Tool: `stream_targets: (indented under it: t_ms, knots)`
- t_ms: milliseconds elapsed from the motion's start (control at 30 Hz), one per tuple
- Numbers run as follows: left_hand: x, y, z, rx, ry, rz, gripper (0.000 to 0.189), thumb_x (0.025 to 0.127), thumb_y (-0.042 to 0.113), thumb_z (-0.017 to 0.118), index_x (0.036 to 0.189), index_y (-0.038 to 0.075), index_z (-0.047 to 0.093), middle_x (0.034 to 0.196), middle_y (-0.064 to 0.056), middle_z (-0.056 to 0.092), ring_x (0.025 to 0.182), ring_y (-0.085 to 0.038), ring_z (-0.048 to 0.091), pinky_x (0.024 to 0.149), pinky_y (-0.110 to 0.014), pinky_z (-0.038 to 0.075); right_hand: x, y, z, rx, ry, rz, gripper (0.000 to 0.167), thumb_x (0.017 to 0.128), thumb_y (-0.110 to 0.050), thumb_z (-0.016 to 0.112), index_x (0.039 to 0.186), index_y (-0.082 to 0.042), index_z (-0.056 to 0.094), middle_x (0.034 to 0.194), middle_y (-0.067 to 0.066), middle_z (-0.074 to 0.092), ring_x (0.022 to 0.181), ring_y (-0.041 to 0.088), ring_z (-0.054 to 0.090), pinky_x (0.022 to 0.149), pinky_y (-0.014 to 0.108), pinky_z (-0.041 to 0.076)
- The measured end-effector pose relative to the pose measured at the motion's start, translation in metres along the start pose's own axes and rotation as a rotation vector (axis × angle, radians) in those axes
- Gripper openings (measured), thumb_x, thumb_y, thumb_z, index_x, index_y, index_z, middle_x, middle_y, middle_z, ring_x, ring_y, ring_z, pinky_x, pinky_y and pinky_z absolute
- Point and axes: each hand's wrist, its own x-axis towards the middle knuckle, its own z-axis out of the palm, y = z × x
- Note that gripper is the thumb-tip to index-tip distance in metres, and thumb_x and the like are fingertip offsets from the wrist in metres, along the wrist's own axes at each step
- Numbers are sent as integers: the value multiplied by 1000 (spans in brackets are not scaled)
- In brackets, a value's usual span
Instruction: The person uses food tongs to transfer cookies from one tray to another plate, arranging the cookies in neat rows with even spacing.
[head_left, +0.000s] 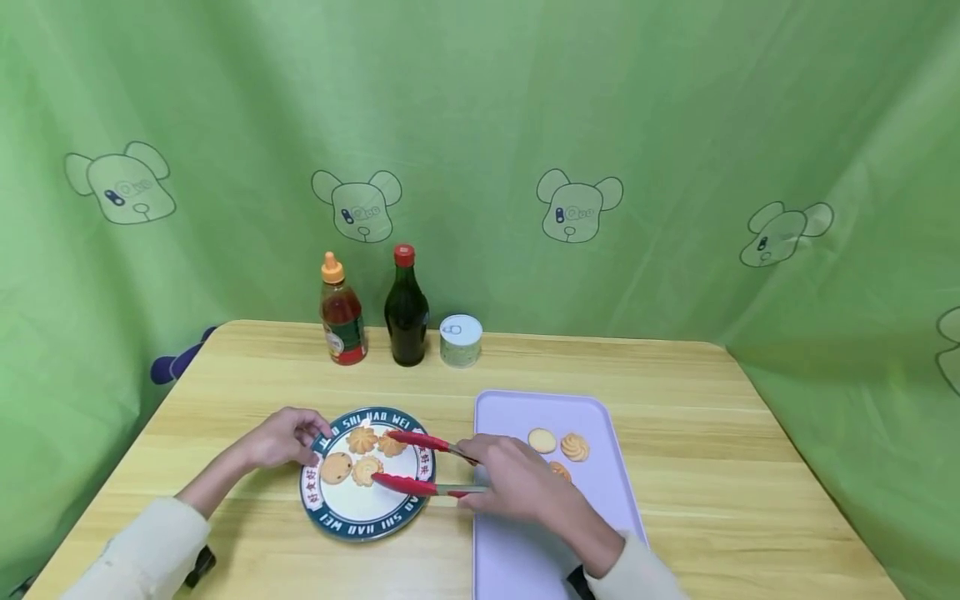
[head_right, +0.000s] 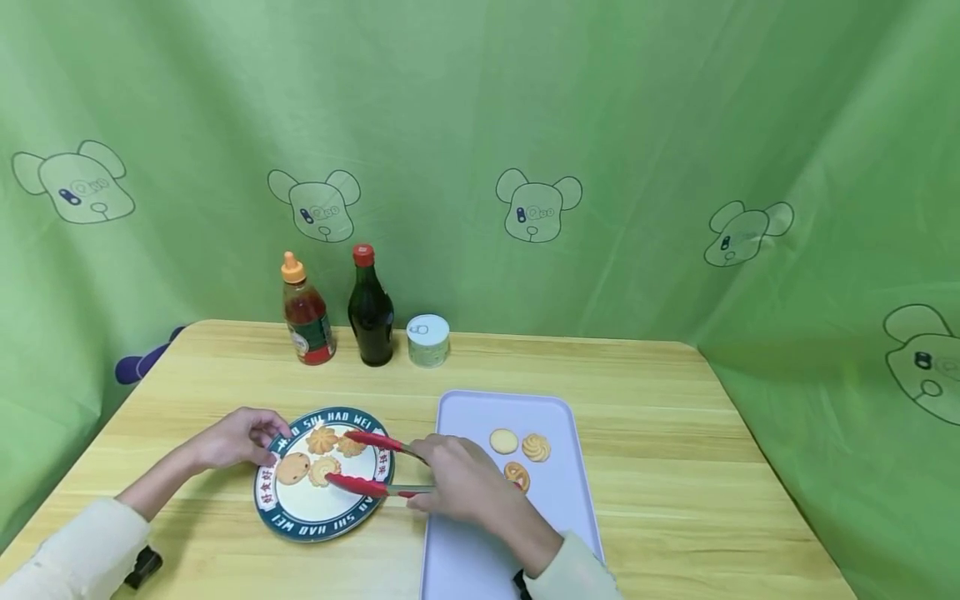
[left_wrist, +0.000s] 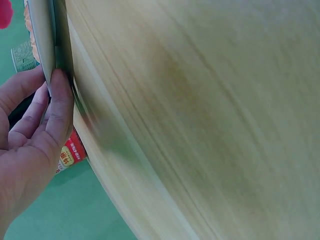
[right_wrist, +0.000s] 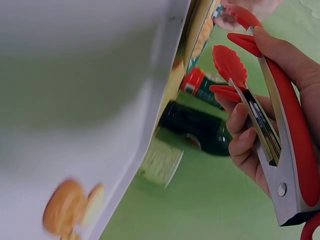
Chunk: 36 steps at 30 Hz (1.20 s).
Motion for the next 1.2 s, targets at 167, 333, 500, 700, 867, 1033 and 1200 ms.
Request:
stream_targets:
  t_ms: [167,333,500,700,867,1033,1200]
  knots:
    - [-1,0,0,1,1,-7,38,68,-4,74,104,0,62,97,-10,61,85,-19,56,77,-31,52,-15,15,-9,-5,26,59,63,71,-39,80,123,-8,61,109,3,68,93,16,64,80,35,55]
    - [0,1,0,3,3,-10,38,68,-4,74,104,0,62,97,-10,60,85,-19,56,78,-32,52,-31,33,-17,-22,75,98,67,67,-40,82,122,-8,61,105,2,69,86,14,62,75,34,54]
    - [0,2,0,6,1,-6,38,67,-4,74,103,0,62,97,-10,61,85,-19,56,79,-32,52,-47,49,-27,-48,121,143,68,64,-40,84,120,-9,62,95,-2,67,72,7,54,67,27,49]
    - [0,2,0,15,1,-9,38,67,-4,74,103,0,62,96,-9,60,85,-19,56,78,-31,52,-60,68,-34,-74,136,190,63,63,-41,85,114,-10,65,87,-7,64,73,8,50,65,26,45]
    - [0,2,1,10,-2,-9,38,67,-4,74,103,-1,62,96,-10,60,84,-19,55,77,-31,52,-70,83,-35,-70,119,251,65,63,-44,84,114,-7,66,92,-1,67,81,14,58,72,33,52]
    - [-1,3,1,22,4,-11,38,67,-4,74,103,0,62,96,-9,60,84,-19,55,77,-31,51,-79,94,-39,-44,96,324,73,64,-39,85,121,-1,61,114,13,67,100,26,63,85,46,53]
    - [-1,4,0,32,3,-3,38,67,-5,74,103,-1,62,96,-9,60,84,-19,54,77,-31,51,-85,102,-41,-22,72,359,72,65,-38,84,121,2,61,93,9,66,75,15,52,62,29,47]
